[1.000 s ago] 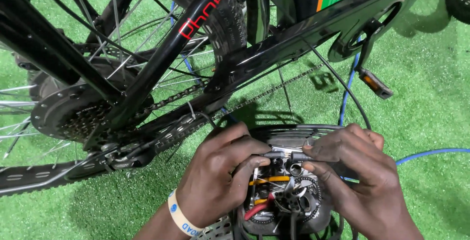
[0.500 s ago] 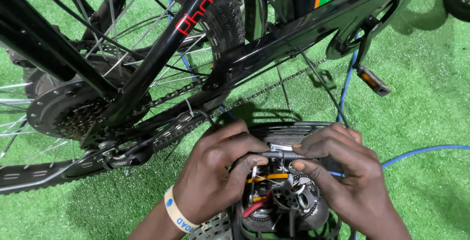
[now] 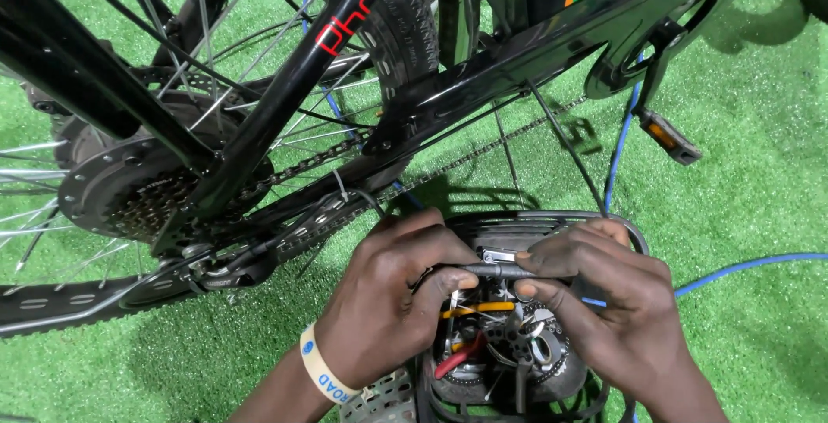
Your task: The person connects electrical wires on the handlebar area of an electric bicycle. They then move to the rear wheel and use zip ties to secure a cable along the frame, using pliers to trim the excess length of the ties.
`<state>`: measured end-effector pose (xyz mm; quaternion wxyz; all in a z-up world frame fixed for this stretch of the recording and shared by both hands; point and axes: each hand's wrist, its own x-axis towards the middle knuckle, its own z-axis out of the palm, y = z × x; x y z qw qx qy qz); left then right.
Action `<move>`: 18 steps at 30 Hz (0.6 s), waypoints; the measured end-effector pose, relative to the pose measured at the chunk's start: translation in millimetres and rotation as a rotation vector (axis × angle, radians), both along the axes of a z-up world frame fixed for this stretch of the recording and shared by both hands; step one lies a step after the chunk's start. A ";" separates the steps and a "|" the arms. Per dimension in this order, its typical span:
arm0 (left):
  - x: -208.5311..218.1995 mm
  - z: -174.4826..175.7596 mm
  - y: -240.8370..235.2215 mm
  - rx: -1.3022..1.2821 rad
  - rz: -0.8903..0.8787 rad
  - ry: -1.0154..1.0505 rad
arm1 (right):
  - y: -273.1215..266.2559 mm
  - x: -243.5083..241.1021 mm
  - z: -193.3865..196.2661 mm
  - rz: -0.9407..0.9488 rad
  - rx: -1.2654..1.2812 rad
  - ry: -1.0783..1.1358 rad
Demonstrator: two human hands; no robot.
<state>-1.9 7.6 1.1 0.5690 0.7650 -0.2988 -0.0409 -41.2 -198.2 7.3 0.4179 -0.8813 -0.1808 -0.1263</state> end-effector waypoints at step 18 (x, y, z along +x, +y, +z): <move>-2.1 -7.7 5.8 0.471 -0.115 -0.140 | 5.3 -0.7 2.0 0.112 -0.052 -0.190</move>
